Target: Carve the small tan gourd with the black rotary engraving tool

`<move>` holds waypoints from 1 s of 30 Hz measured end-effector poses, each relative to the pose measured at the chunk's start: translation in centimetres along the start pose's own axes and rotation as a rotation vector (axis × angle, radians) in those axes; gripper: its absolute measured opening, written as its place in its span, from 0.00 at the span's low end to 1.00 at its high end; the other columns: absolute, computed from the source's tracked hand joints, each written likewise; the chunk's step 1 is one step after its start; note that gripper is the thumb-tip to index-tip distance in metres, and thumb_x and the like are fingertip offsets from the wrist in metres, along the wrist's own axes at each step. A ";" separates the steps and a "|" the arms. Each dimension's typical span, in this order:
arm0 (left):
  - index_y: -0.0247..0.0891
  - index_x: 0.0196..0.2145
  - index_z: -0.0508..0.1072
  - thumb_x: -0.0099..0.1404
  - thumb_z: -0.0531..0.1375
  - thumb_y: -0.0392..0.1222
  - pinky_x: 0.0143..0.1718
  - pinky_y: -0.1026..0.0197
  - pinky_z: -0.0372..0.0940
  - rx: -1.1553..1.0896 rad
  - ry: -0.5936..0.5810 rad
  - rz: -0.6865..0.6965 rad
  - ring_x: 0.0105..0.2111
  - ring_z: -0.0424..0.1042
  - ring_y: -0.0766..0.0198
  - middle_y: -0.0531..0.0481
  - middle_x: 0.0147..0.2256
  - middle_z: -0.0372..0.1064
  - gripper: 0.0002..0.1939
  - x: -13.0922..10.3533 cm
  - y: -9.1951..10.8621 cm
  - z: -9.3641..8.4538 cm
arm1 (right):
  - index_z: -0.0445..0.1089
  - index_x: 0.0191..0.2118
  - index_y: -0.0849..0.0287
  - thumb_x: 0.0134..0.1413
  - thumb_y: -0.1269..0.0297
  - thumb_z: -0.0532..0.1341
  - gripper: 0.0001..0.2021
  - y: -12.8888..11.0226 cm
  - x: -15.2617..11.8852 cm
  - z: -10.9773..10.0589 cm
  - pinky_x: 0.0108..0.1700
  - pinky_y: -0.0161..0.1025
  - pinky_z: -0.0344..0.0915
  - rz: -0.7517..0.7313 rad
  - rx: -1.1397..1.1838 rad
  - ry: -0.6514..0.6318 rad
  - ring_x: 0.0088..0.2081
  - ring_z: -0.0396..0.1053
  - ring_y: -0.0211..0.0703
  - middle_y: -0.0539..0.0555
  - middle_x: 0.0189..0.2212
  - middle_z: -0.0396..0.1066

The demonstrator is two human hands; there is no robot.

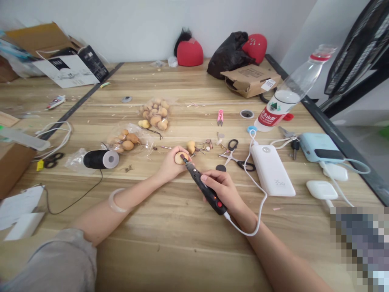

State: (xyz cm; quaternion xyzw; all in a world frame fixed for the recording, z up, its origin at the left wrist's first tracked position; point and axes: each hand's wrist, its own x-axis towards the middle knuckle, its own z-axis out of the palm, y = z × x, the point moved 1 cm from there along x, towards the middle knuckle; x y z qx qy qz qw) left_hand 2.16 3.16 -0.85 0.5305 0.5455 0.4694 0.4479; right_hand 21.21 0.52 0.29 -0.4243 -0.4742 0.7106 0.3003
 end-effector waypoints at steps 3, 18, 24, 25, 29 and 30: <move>0.39 0.32 0.62 0.44 0.69 0.37 0.32 0.63 0.63 -0.066 -0.027 -0.056 0.26 0.67 0.68 0.57 0.26 0.69 0.21 0.0 0.1 0.1 | 0.74 0.30 0.63 0.44 0.49 0.69 0.19 0.0 0.0 0.1 0.16 0.31 0.61 0.017 -0.031 -0.023 0.16 0.68 0.37 0.52 0.20 0.71; 0.37 0.31 0.66 0.44 0.68 0.32 0.35 0.62 0.64 0.004 0.004 0.013 0.30 0.69 0.66 0.55 0.28 0.71 0.18 0.0 -0.1 0.0 | 0.74 0.30 0.64 0.46 0.49 0.69 0.19 0.1 0.0 0.0 0.17 0.31 0.62 -0.022 0.019 0.001 0.16 0.68 0.36 0.53 0.21 0.73; 0.38 0.32 0.64 0.44 0.69 0.35 0.33 0.63 0.63 -0.037 -0.019 -0.020 0.27 0.68 0.68 0.55 0.27 0.70 0.19 0.0 -0.1 0.0 | 0.74 0.31 0.64 0.45 0.49 0.69 0.20 0.1 0.0 0.0 0.17 0.30 0.61 -0.010 0.002 -0.010 0.16 0.68 0.36 0.52 0.21 0.72; 0.37 0.32 0.65 0.44 0.69 0.34 0.33 0.63 0.63 -0.016 -0.010 -0.001 0.28 0.68 0.68 0.55 0.28 0.70 0.19 0.0 0.0 0.0 | 0.74 0.31 0.64 0.45 0.48 0.69 0.20 0.1 0.1 0.0 0.17 0.30 0.62 -0.013 0.009 0.002 0.16 0.68 0.36 0.53 0.21 0.72; 0.38 0.32 0.64 0.44 0.69 0.35 0.32 0.63 0.64 -0.053 -0.026 -0.025 0.27 0.68 0.68 0.56 0.27 0.70 0.19 -0.1 0.1 0.1 | 0.74 0.31 0.65 0.44 0.48 0.69 0.21 0.1 0.1 0.0 0.16 0.30 0.61 0.009 -0.001 -0.018 0.16 0.68 0.36 0.52 0.20 0.71; 0.38 0.32 0.64 0.44 0.69 0.36 0.32 0.63 0.64 -0.075 -0.036 -0.043 0.26 0.67 0.69 0.56 0.26 0.70 0.20 -0.1 0.1 0.1 | 0.74 0.31 0.65 0.43 0.48 0.70 0.21 0.1 0.1 0.0 0.16 0.29 0.61 0.015 -0.010 -0.028 0.15 0.68 0.36 0.52 0.20 0.71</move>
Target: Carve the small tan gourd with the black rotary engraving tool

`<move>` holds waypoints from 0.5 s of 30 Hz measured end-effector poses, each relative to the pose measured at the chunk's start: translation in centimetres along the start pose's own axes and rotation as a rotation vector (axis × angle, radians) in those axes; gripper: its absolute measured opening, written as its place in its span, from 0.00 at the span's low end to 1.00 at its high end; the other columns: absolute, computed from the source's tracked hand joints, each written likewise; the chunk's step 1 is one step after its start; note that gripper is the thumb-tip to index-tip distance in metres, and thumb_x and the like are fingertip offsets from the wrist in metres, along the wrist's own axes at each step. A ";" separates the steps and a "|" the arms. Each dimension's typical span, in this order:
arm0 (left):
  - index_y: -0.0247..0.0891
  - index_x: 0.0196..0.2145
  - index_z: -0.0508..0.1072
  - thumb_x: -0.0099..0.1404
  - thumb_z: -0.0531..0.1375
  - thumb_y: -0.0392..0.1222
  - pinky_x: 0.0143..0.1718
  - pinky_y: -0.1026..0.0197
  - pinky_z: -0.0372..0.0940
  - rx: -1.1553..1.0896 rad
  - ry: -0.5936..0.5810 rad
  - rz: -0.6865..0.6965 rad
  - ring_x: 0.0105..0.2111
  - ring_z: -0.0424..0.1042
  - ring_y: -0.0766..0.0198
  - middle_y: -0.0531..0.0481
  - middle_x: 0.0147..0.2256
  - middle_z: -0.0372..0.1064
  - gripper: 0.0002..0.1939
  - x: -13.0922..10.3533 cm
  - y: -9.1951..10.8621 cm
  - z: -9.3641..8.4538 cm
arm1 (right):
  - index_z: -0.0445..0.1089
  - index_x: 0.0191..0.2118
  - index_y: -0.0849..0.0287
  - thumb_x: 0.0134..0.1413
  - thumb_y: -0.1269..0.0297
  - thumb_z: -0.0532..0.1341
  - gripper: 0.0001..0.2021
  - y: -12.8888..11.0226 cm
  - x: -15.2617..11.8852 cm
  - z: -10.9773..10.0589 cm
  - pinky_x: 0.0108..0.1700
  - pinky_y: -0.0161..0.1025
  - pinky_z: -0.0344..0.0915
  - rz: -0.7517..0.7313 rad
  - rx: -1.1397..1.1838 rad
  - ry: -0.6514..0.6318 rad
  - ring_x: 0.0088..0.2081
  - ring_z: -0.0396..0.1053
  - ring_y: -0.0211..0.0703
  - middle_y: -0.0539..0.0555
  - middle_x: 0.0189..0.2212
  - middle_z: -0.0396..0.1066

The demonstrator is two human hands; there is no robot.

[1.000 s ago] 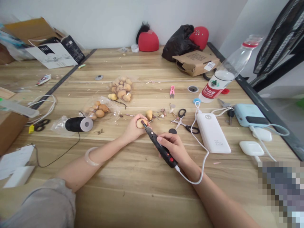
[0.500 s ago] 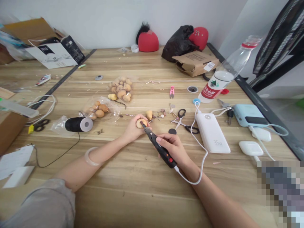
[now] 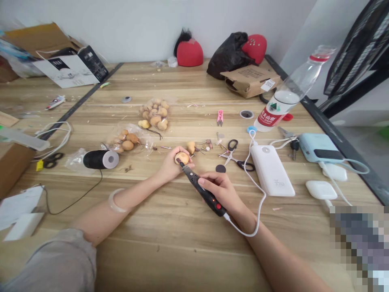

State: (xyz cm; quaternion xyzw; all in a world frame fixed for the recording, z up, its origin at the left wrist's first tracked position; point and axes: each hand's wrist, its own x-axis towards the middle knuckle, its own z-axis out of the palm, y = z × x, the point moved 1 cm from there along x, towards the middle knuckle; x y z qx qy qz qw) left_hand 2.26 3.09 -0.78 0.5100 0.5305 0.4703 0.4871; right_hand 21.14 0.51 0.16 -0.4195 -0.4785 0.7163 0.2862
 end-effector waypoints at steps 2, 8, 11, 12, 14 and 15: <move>0.38 0.32 0.64 0.44 0.70 0.36 0.32 0.63 0.64 -0.005 -0.007 -0.007 0.26 0.67 0.69 0.56 0.26 0.70 0.20 0.0 0.0 0.0 | 0.74 0.30 0.65 0.43 0.48 0.70 0.21 0.0 0.0 0.0 0.16 0.29 0.60 -0.002 -0.006 0.002 0.15 0.68 0.36 0.52 0.19 0.70; 0.37 0.32 0.65 0.44 0.69 0.34 0.33 0.63 0.64 0.051 0.002 0.049 0.28 0.68 0.68 0.54 0.28 0.71 0.18 0.0 0.0 -0.1 | 0.74 0.30 0.64 0.44 0.48 0.69 0.21 0.0 0.0 -0.1 0.17 0.30 0.62 -0.024 0.014 0.021 0.16 0.68 0.36 0.53 0.21 0.72; 0.38 0.32 0.64 0.44 0.70 0.36 0.32 0.63 0.65 0.005 -0.014 0.008 0.26 0.68 0.69 0.55 0.27 0.71 0.20 0.0 0.0 0.0 | 0.75 0.32 0.65 0.44 0.48 0.70 0.21 0.1 0.0 0.0 0.16 0.30 0.61 -0.007 -0.002 -0.008 0.16 0.68 0.36 0.52 0.20 0.71; 0.38 0.32 0.64 0.44 0.70 0.36 0.32 0.63 0.65 0.013 -0.014 0.012 0.26 0.68 0.68 0.55 0.27 0.71 0.20 0.0 0.0 0.0 | 0.75 0.32 0.65 0.43 0.48 0.70 0.21 0.1 0.1 0.0 0.16 0.30 0.61 -0.008 0.003 -0.003 0.16 0.68 0.36 0.52 0.20 0.71; 0.37 0.32 0.65 0.45 0.69 0.34 0.34 0.63 0.65 0.059 -0.004 0.048 0.28 0.69 0.68 0.54 0.28 0.71 0.18 0.0 -0.1 -0.1 | 0.75 0.32 0.64 0.44 0.48 0.69 0.21 0.1 0.1 -0.1 0.17 0.30 0.62 -0.022 0.024 0.021 0.16 0.68 0.36 0.53 0.21 0.72; 0.37 0.32 0.66 0.45 0.68 0.33 0.35 0.63 0.65 0.082 0.001 0.069 0.29 0.69 0.67 0.53 0.29 0.72 0.17 0.0 -0.1 -0.1 | 0.75 0.32 0.64 0.44 0.48 0.69 0.21 0.1 0.1 -0.1 0.17 0.30 0.62 -0.031 0.036 0.033 0.16 0.68 0.36 0.53 0.21 0.73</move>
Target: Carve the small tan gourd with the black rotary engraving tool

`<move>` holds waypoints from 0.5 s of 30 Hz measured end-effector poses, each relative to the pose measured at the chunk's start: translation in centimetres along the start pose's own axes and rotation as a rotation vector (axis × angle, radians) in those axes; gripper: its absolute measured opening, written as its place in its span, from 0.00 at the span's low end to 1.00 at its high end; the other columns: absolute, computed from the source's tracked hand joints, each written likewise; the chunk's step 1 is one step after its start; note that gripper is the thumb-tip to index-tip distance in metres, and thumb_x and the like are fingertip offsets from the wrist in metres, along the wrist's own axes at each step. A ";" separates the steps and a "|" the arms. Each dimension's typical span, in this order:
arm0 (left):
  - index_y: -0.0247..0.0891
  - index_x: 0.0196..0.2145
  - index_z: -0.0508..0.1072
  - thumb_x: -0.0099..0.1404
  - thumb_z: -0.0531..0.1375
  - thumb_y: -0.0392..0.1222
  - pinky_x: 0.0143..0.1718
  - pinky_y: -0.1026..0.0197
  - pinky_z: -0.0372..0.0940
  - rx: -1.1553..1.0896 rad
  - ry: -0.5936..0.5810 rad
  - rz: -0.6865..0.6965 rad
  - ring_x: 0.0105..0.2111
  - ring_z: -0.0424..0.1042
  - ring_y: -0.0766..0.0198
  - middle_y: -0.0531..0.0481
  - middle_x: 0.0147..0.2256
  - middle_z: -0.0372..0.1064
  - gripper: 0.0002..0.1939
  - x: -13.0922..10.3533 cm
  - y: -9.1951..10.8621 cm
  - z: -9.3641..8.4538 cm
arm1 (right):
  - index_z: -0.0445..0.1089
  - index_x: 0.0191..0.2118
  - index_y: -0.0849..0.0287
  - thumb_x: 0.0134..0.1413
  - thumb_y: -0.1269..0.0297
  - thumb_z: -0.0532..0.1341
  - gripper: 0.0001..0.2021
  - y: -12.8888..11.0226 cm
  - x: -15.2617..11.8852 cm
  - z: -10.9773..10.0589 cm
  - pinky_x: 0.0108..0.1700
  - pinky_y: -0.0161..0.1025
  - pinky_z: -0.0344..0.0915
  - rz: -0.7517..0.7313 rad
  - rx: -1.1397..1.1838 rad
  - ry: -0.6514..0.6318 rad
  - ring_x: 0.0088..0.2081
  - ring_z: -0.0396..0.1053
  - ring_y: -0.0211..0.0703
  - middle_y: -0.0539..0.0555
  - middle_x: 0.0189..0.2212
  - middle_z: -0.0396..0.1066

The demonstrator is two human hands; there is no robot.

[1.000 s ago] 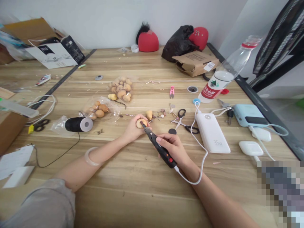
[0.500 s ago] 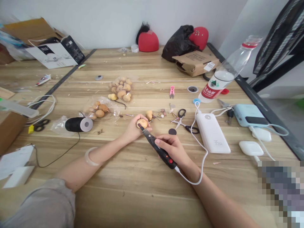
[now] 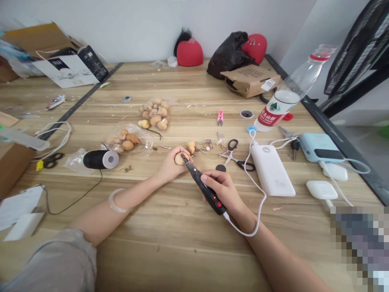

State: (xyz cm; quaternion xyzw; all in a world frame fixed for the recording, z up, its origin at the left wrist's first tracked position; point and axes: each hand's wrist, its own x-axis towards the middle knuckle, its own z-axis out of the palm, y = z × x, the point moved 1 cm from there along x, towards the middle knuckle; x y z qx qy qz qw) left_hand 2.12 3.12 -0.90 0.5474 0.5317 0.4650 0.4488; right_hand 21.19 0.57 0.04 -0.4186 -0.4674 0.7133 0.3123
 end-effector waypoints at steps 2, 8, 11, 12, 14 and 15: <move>0.37 0.32 0.66 0.45 0.68 0.32 0.35 0.62 0.65 0.012 0.002 0.023 0.30 0.70 0.66 0.53 0.29 0.72 0.17 0.0 0.0 0.0 | 0.74 0.31 0.64 0.45 0.48 0.69 0.20 0.0 0.0 0.0 0.17 0.30 0.63 -0.005 0.006 0.006 0.16 0.69 0.36 0.54 0.22 0.73; 0.37 0.31 0.64 0.46 0.69 0.35 0.32 0.63 0.65 -0.057 -0.008 -0.022 0.27 0.69 0.68 0.55 0.27 0.71 0.18 0.0 0.2 0.1 | 0.75 0.31 0.65 0.43 0.49 0.70 0.20 0.0 -0.1 0.1 0.16 0.30 0.62 0.025 -0.036 -0.019 0.15 0.67 0.36 0.52 0.20 0.71; 0.37 0.31 0.66 0.46 0.68 0.34 0.34 0.63 0.65 -0.027 -0.013 0.016 0.28 0.69 0.67 0.53 0.28 0.72 0.17 0.0 0.2 0.1 | 0.74 0.30 0.65 0.44 0.48 0.69 0.21 -0.1 -0.1 0.1 0.16 0.30 0.62 0.003 -0.019 0.002 0.16 0.68 0.37 0.53 0.21 0.73; 0.37 0.31 0.66 0.46 0.68 0.33 0.34 0.63 0.65 -0.022 -0.017 0.022 0.29 0.70 0.67 0.53 0.28 0.72 0.16 0.0 0.2 0.1 | 0.74 0.30 0.65 0.45 0.48 0.69 0.20 -0.1 -0.1 0.0 0.16 0.30 0.62 -0.001 -0.017 -0.002 0.16 0.69 0.36 0.53 0.21 0.73; 0.37 0.31 0.65 0.46 0.68 0.34 0.33 0.63 0.65 -0.036 -0.020 0.007 0.28 0.69 0.67 0.54 0.28 0.72 0.17 -0.1 0.2 0.1 | 0.74 0.29 0.65 0.45 0.49 0.69 0.20 -0.1 -0.1 0.0 0.17 0.30 0.62 0.003 -0.026 -0.023 0.16 0.68 0.36 0.53 0.21 0.73; 0.37 0.31 0.65 0.46 0.68 0.34 0.32 0.63 0.65 -0.050 -0.022 -0.008 0.27 0.69 0.68 0.54 0.27 0.72 0.17 -0.1 0.2 0.1 | 0.74 0.30 0.65 0.45 0.49 0.69 0.20 0.0 0.0 0.0 0.17 0.29 0.62 0.009 -0.035 -0.035 0.16 0.68 0.36 0.53 0.21 0.72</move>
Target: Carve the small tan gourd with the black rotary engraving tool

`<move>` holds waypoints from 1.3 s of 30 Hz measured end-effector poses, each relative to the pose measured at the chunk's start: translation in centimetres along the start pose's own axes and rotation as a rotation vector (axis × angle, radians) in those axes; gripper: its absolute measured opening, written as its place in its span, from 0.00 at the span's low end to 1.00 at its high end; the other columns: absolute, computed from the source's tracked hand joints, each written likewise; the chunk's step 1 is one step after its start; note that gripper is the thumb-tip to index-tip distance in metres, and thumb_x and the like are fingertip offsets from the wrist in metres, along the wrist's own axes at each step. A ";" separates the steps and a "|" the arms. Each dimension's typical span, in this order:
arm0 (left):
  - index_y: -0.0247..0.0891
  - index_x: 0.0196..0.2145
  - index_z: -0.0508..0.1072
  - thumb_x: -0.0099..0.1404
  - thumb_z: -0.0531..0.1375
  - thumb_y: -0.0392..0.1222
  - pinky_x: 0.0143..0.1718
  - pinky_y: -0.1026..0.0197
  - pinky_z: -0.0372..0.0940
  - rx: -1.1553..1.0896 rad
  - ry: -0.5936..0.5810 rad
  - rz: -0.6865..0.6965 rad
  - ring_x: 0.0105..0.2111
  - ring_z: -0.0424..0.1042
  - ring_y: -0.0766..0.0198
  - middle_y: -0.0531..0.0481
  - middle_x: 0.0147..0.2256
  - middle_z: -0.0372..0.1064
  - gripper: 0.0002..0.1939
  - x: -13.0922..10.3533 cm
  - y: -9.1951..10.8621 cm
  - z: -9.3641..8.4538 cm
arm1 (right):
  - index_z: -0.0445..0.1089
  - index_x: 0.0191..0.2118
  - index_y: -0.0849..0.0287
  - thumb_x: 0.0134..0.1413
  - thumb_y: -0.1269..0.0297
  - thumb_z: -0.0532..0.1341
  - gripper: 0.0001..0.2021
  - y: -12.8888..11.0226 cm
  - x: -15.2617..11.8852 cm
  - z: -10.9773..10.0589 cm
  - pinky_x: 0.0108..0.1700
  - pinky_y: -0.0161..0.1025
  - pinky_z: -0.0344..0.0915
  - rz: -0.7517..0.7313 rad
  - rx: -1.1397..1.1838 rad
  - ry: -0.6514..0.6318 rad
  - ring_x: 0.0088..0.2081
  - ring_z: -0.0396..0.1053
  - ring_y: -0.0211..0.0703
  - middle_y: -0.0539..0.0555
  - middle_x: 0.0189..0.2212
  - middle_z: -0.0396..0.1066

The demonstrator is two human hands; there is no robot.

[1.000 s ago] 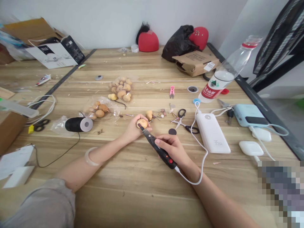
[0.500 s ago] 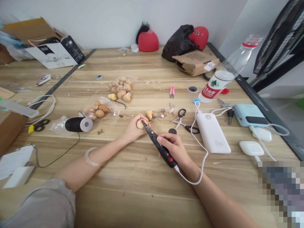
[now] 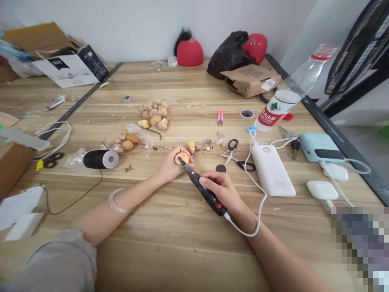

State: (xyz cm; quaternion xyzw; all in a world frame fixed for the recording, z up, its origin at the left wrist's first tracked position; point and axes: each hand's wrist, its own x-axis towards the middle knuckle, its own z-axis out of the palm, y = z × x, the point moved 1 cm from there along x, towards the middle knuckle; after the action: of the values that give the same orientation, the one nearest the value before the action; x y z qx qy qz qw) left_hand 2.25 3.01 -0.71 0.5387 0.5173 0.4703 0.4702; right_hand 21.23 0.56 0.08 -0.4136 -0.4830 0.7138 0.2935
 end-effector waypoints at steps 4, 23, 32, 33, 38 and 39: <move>0.37 0.31 0.65 0.46 0.68 0.34 0.32 0.63 0.65 -0.007 0.000 -0.003 0.27 0.69 0.68 0.54 0.27 0.72 0.17 0.0 0.0 0.0 | 0.74 0.31 0.64 0.45 0.49 0.69 0.20 0.1 0.0 -0.1 0.16 0.30 0.62 0.009 -0.001 0.012 0.16 0.68 0.36 0.53 0.20 0.72; 0.38 0.31 0.64 0.49 0.67 0.34 0.33 0.63 0.65 0.086 0.013 0.009 0.28 0.70 0.67 0.54 0.28 0.72 0.15 -0.1 -0.1 0.0 | 0.74 0.30 0.63 0.44 0.49 0.69 0.19 -0.2 -0.1 0.3 0.16 0.31 0.60 0.006 -0.027 0.014 0.16 0.67 0.36 0.51 0.20 0.71; 0.38 0.32 0.64 0.48 0.66 0.33 0.31 0.63 0.64 0.069 0.001 0.008 0.27 0.70 0.66 0.54 0.27 0.72 0.15 -0.1 -0.1 -0.1 | 0.73 0.31 0.64 0.45 0.48 0.69 0.20 -0.2 0.0 0.1 0.17 0.30 0.60 0.020 -0.015 -0.008 0.16 0.68 0.36 0.52 0.20 0.71; 0.38 0.31 0.65 0.48 0.66 0.33 0.32 0.63 0.65 0.079 0.004 0.018 0.27 0.70 0.66 0.54 0.27 0.72 0.15 -0.1 -0.1 -0.1 | 0.73 0.31 0.64 0.45 0.48 0.69 0.20 -0.2 0.0 0.1 0.17 0.31 0.60 0.018 -0.005 -0.001 0.16 0.68 0.36 0.52 0.20 0.72; 0.38 0.31 0.65 0.47 0.67 0.34 0.33 0.62 0.65 0.080 0.011 0.020 0.28 0.70 0.66 0.54 0.28 0.72 0.16 -0.1 -0.2 0.0 | 0.72 0.29 0.63 0.45 0.48 0.69 0.20 -0.3 0.0 0.1 0.17 0.31 0.61 0.026 0.004 -0.007 0.16 0.68 0.36 0.53 0.21 0.72; 0.38 0.32 0.65 0.48 0.67 0.35 0.33 0.63 0.65 0.068 0.014 0.005 0.28 0.70 0.66 0.54 0.28 0.72 0.16 -0.1 -0.2 0.0 | 0.73 0.29 0.63 0.45 0.48 0.69 0.20 -0.3 -0.1 0.1 0.17 0.31 0.61 0.032 -0.005 -0.016 0.16 0.68 0.36 0.52 0.20 0.72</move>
State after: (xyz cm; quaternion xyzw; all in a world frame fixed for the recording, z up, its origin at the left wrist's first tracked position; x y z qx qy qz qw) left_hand 2.20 2.89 -0.91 0.5525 0.5349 0.4575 0.4465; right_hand 21.14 0.56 0.39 -0.4164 -0.4805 0.7204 0.2769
